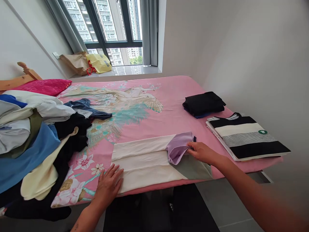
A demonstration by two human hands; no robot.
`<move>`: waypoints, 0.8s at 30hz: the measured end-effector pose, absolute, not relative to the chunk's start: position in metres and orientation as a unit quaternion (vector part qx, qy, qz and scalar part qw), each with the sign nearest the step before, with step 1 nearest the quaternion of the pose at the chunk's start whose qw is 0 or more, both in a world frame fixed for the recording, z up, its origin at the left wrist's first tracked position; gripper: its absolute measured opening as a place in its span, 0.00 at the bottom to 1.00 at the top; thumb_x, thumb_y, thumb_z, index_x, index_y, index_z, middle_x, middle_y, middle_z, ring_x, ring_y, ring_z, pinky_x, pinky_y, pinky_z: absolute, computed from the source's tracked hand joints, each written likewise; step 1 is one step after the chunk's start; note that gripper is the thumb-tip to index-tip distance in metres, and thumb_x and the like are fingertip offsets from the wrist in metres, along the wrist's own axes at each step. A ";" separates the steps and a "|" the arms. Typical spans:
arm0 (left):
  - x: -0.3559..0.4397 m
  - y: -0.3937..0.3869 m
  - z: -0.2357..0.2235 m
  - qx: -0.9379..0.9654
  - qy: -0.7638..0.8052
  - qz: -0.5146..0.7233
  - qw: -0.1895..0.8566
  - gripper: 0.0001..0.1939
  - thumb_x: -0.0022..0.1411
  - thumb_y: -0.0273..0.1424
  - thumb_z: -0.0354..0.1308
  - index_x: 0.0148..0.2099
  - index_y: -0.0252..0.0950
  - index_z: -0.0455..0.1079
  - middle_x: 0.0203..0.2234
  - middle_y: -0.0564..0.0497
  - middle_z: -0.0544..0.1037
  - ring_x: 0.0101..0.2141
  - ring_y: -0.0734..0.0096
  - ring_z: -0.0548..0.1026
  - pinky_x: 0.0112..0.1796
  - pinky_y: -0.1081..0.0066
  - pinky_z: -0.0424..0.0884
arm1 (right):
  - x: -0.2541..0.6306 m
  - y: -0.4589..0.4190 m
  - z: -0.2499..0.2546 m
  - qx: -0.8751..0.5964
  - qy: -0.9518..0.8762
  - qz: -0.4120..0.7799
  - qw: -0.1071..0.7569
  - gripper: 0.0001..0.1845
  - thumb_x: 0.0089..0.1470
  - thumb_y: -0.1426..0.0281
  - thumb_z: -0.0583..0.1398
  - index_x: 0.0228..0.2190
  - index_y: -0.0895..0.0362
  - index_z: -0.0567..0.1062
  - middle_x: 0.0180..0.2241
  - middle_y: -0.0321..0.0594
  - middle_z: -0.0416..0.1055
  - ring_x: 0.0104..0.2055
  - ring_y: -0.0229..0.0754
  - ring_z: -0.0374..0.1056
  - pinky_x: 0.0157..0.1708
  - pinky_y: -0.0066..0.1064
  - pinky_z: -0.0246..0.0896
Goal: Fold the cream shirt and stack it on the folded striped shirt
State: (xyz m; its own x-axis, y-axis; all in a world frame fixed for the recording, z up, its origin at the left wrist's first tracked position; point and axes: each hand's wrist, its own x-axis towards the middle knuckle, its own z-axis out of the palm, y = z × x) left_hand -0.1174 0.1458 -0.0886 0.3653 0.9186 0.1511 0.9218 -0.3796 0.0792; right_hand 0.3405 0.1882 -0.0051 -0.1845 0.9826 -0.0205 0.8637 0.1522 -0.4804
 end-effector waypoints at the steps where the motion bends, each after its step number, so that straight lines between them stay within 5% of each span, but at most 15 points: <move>1: -0.117 0.147 -0.090 -0.826 -0.557 -0.083 0.006 0.18 0.60 0.34 0.50 0.52 0.44 0.69 0.53 0.46 0.71 0.57 0.54 0.63 0.55 0.45 0.54 | 0.338 0.204 0.002 -0.611 -0.749 0.215 0.140 0.07 0.49 0.71 0.54 0.24 0.53 0.72 0.21 0.32 0.69 0.22 0.37 0.64 0.23 0.27 0.57; 4: -0.118 0.151 -0.094 -0.823 -0.563 -0.082 -0.002 0.18 0.60 0.35 0.50 0.52 0.45 0.70 0.53 0.46 0.71 0.56 0.54 0.64 0.55 0.45 0.54 | 0.329 0.262 0.021 -0.616 -0.735 0.226 0.170 0.08 0.50 0.72 0.53 0.28 0.55 0.72 0.24 0.36 0.71 0.28 0.40 0.67 0.29 0.29 0.60; 9: -0.123 0.157 -0.098 -0.823 -0.564 -0.071 -0.008 0.19 0.60 0.38 0.50 0.52 0.47 0.69 0.54 0.46 0.70 0.54 0.54 0.66 0.55 0.44 0.54 | 0.328 0.328 0.027 -0.672 -0.638 0.070 0.370 0.20 0.52 0.68 0.54 0.47 0.60 0.67 0.44 0.48 0.69 0.44 0.45 0.66 0.44 0.35 0.60; 15: -0.125 0.164 -0.089 -0.832 -0.552 -0.057 -0.017 0.18 0.59 0.40 0.49 0.50 0.46 0.70 0.47 0.47 0.74 0.48 0.57 0.71 0.50 0.53 0.60 | 0.358 0.279 -0.030 -0.685 -0.682 0.172 0.189 0.09 0.51 0.69 0.55 0.33 0.55 0.74 0.35 0.40 0.74 0.37 0.41 0.68 0.38 0.30 0.60; 24: -0.118 0.181 -0.057 -0.805 -0.586 0.008 -0.096 0.08 0.55 0.37 0.51 0.34 0.41 0.69 0.32 0.51 0.77 0.37 0.62 0.73 0.44 0.57 0.57 | 0.371 0.256 -0.078 -0.708 -0.663 0.200 0.137 0.16 0.43 0.67 0.60 0.38 0.57 0.72 0.35 0.39 0.72 0.37 0.42 0.67 0.34 0.28 0.58</move>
State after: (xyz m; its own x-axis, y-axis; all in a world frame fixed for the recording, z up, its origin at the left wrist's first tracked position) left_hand -0.1179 0.1813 -0.0566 0.3131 0.9415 -0.1247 0.9445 -0.2948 0.1453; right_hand 0.3708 0.2564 -0.0778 0.0407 0.9941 -0.1005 0.8843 -0.0827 -0.4596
